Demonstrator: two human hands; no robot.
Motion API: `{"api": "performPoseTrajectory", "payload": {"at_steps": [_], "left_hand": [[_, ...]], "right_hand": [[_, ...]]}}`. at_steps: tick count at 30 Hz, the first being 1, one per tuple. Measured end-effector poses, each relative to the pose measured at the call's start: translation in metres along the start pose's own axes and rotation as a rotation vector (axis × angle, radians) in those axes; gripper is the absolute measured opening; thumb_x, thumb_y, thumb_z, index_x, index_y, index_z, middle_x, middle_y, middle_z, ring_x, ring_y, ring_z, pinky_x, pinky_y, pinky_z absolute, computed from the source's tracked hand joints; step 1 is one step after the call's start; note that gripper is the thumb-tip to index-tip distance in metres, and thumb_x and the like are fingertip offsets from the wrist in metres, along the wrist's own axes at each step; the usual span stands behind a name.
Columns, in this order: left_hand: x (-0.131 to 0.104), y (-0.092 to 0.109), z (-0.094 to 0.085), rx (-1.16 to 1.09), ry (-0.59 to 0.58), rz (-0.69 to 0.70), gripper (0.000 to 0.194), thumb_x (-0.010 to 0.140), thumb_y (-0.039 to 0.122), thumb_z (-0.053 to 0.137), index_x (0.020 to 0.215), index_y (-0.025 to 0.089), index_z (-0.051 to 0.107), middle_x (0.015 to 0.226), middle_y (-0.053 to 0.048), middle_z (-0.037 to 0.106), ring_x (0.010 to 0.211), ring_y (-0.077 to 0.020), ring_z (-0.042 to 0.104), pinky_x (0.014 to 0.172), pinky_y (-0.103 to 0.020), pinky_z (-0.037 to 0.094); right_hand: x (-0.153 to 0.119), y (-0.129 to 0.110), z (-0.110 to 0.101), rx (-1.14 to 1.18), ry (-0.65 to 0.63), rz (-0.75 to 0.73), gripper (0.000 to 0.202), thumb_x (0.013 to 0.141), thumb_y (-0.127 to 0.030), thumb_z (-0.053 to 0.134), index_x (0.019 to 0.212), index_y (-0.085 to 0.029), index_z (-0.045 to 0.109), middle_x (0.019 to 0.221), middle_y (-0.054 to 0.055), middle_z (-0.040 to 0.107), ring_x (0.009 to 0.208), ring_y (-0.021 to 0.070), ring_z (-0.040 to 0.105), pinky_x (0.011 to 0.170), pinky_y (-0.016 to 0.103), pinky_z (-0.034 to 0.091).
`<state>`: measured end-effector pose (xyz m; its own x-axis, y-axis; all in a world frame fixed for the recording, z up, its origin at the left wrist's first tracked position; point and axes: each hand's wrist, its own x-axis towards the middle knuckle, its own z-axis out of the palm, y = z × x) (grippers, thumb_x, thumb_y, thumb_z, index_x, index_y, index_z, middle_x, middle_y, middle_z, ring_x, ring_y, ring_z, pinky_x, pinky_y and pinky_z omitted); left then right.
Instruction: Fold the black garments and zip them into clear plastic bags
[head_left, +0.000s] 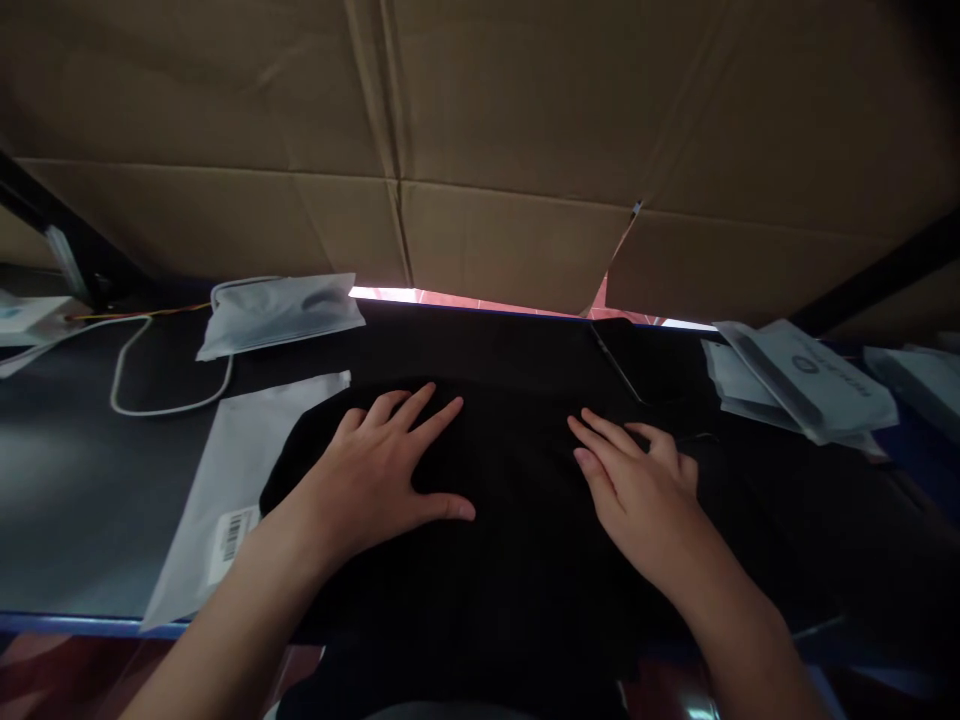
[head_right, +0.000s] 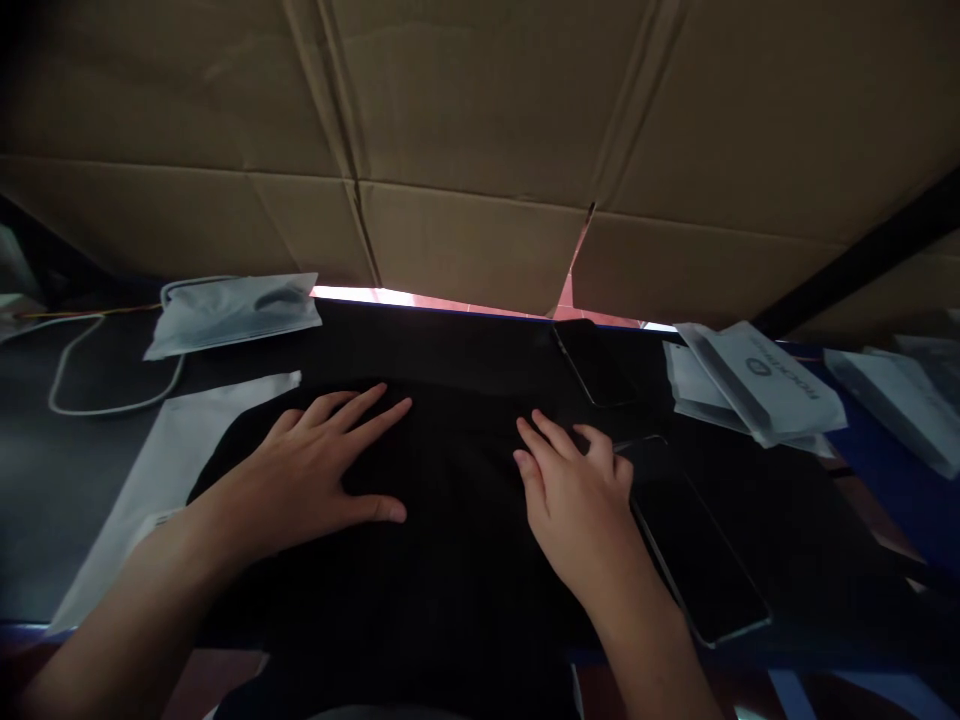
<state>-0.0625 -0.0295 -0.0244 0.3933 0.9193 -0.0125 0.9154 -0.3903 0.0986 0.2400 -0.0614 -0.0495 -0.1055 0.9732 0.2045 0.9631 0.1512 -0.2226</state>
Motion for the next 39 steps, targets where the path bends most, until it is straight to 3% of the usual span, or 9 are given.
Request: {"api": "performPoseTrajectory", "payload": {"at_steps": [3,6,9,14,19,26,30,35,39], "left_hand": [[0.012,0.003,-0.014,0.027,0.02,0.019,0.085,0.095,0.079,0.065,0.164,0.031,0.056,0.167,-0.014,0.058,0.145,-0.0454,0.058,0.109,-0.06,0.052],[0.035,0.006,-0.029,0.065,0.059,0.029,0.053,0.11,0.05,0.054,0.157,0.027,0.064,0.153,-0.012,0.069,0.131,-0.039,0.067,0.102,-0.053,0.055],[0.054,0.005,-0.034,0.11,0.082,0.03,0.04,0.11,0.032,0.055,0.146,0.024,0.071,0.14,-0.012,0.075,0.123,-0.0361,0.069,0.097,-0.048,0.055],[0.06,0.0,-0.021,0.141,0.078,0.03,0.024,0.104,0.025,0.066,0.124,0.02,0.077,0.121,-0.012,0.078,0.112,-0.0358,0.07,0.089,-0.047,0.054],[0.063,-0.006,-0.014,0.136,0.127,0.011,0.011,0.101,0.023,0.069,0.111,0.02,0.073,0.112,-0.011,0.076,0.11,-0.0367,0.068,0.087,-0.047,0.051],[0.066,-0.013,-0.017,0.107,0.125,0.034,0.009,0.1,0.025,0.07,0.109,0.022,0.071,0.111,-0.008,0.075,0.106,-0.0332,0.069,0.084,-0.044,0.051],[0.063,-0.018,-0.015,0.107,0.134,0.042,0.014,0.103,0.026,0.065,0.113,0.022,0.072,0.118,-0.01,0.074,0.109,-0.0342,0.068,0.085,-0.045,0.052],[0.065,-0.024,-0.011,0.088,0.15,0.082,0.014,0.103,0.026,0.062,0.113,0.022,0.072,0.115,-0.008,0.076,0.106,-0.0324,0.069,0.084,-0.044,0.052],[0.06,-0.021,-0.023,0.077,0.209,0.133,0.016,0.101,0.018,0.059,0.111,0.024,0.07,0.113,-0.006,0.076,0.104,-0.0305,0.069,0.087,-0.045,0.05]], "right_hand": [[0.012,0.002,-0.01,-0.002,0.027,-0.044,0.04,0.113,-0.043,0.048,0.135,-0.031,0.079,0.147,0.003,0.075,0.131,0.0412,0.06,0.104,0.071,0.053],[0.037,0.004,-0.015,-0.001,0.057,-0.066,0.042,0.111,-0.036,0.05,0.144,-0.026,0.074,0.156,0.006,0.068,0.135,0.039,0.058,0.107,0.064,0.054],[0.056,0.011,-0.009,-0.004,0.067,-0.069,0.045,0.107,-0.029,0.053,0.148,-0.021,0.07,0.161,0.011,0.064,0.136,0.0412,0.058,0.104,0.064,0.055],[0.062,0.024,0.007,0.01,0.072,-0.079,0.028,0.104,-0.027,0.058,0.124,-0.023,0.077,0.133,0.011,0.078,0.115,0.0371,0.067,0.094,0.059,0.058],[0.063,0.025,0.011,0.018,0.183,-0.068,0.009,0.099,-0.024,0.062,0.105,-0.024,0.069,0.139,0.013,0.07,0.122,0.039,0.06,0.094,0.055,0.054],[0.064,0.024,0.006,0.049,0.196,-0.103,0.005,0.102,-0.024,0.059,0.103,-0.026,0.065,0.106,0.009,0.073,0.095,0.0313,0.063,0.083,0.048,0.051],[0.063,0.026,0.005,0.074,0.185,-0.141,0.019,0.102,-0.022,0.059,0.117,-0.026,0.069,0.112,0.009,0.073,0.1,0.0324,0.064,0.086,0.049,0.053],[0.066,0.028,0.006,0.116,0.212,-0.163,0.014,0.099,-0.02,0.061,0.105,-0.026,0.072,0.11,0.009,0.073,0.099,0.0315,0.065,0.087,0.05,0.056],[0.063,0.024,-0.006,0.148,0.3,-0.167,0.012,0.096,-0.015,0.062,0.099,-0.026,0.068,0.112,0.008,0.072,0.102,0.0302,0.066,0.091,0.05,0.056]]}}
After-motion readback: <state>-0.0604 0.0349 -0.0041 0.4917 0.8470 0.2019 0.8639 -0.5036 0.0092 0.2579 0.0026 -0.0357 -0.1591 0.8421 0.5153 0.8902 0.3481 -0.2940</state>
